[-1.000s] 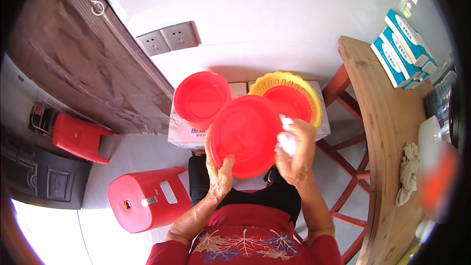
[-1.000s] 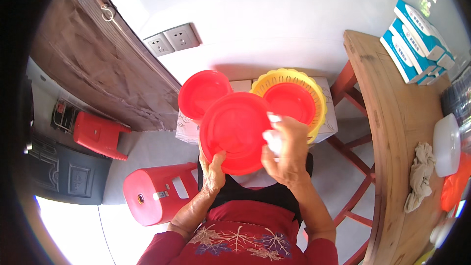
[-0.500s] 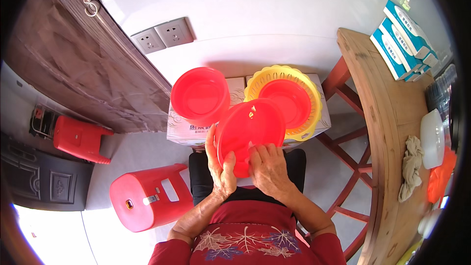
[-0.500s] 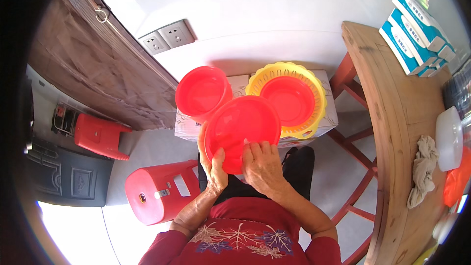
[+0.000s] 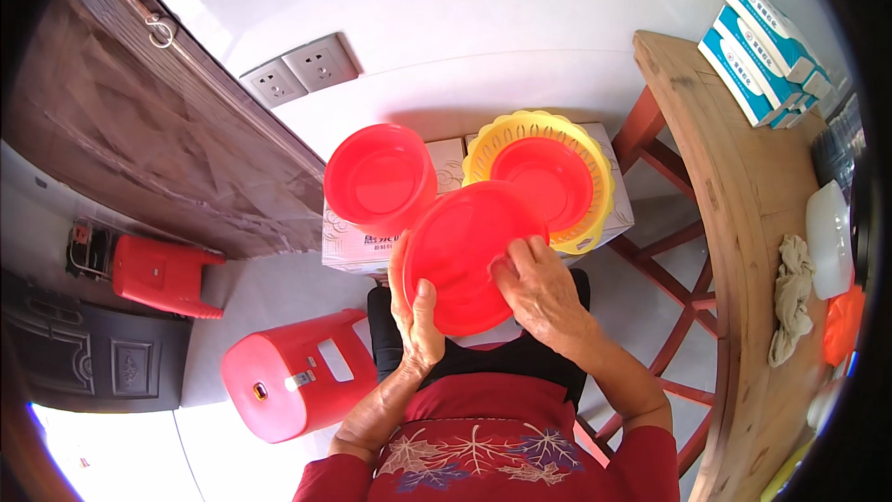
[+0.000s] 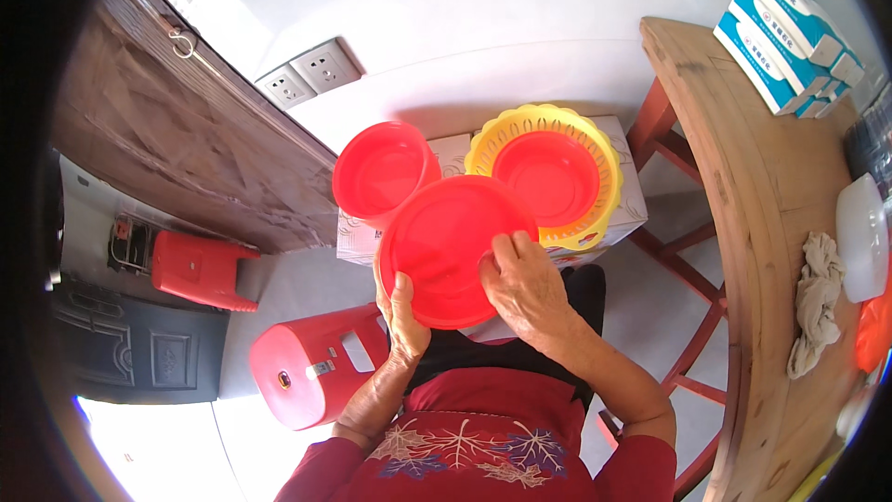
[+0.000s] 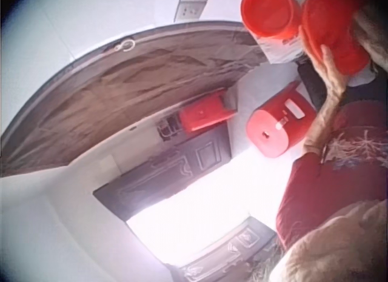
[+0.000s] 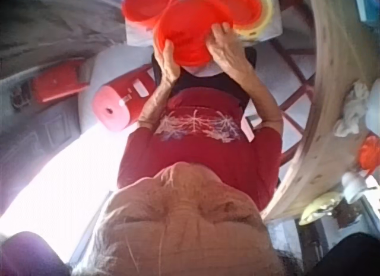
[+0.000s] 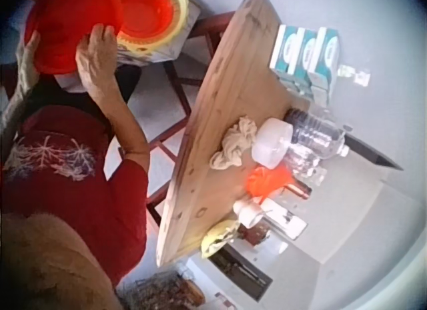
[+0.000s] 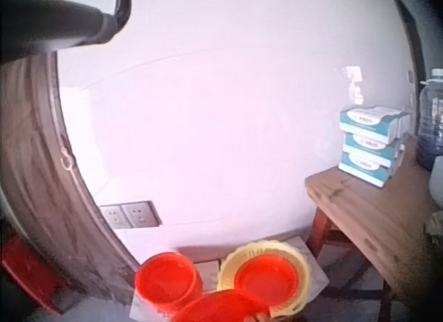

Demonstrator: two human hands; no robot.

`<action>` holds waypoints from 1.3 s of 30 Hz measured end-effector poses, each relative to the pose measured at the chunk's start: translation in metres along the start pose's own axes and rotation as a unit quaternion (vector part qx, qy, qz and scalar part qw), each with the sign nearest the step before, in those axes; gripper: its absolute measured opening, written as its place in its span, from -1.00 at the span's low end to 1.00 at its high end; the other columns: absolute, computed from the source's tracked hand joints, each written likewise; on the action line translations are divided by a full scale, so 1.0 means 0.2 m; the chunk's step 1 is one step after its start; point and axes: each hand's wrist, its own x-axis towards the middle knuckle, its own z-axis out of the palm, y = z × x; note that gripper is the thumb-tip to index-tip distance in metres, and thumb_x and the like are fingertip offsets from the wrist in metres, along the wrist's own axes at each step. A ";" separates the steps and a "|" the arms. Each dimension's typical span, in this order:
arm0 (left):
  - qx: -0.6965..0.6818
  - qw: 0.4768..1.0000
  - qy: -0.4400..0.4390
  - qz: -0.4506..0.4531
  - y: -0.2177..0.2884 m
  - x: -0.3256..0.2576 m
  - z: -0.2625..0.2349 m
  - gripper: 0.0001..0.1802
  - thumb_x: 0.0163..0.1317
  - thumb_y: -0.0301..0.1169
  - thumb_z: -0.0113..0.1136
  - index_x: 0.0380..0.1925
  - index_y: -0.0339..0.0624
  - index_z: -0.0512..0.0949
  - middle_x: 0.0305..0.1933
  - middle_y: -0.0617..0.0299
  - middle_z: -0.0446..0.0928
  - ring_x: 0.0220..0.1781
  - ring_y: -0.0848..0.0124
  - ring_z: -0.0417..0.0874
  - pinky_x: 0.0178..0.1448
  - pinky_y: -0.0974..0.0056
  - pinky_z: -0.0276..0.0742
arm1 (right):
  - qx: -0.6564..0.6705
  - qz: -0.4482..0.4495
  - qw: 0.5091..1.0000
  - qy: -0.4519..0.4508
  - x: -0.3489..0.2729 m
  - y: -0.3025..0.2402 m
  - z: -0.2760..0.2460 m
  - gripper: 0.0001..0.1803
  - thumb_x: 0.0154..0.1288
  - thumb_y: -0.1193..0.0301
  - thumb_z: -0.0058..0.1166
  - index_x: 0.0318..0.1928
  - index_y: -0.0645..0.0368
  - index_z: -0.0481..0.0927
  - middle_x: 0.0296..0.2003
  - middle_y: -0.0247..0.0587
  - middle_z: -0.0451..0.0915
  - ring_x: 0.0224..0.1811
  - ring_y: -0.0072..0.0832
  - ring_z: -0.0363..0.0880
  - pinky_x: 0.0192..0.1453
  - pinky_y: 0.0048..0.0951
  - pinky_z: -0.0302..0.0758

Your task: The person sits on a low red stool and wipes several red plastic plates with a white cloth. They handle the plates one at a time, wiping the interior and exterior surfaces before placing them back on a stack on a cardboard box. The person repeats this process for multiple plates throughout the clip.

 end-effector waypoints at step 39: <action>-0.077 0.994 0.017 -0.072 -0.04 -0.02 0.03 -0.40 0.36 -0.23 -0.02 0.32 -0.31 0.18 0.28 0.04 0.35 0.31 0.28 0.37 0.37 0.18 0.25 | -0.028 0.042 0.987 0.154 0.22 -0.03 0.14 -0.63 0.05 0.45 0.08 -0.06 0.25 0.52 -0.25 -0.16 0.41 -0.27 -0.36 0.41 -0.35 -0.54 0.47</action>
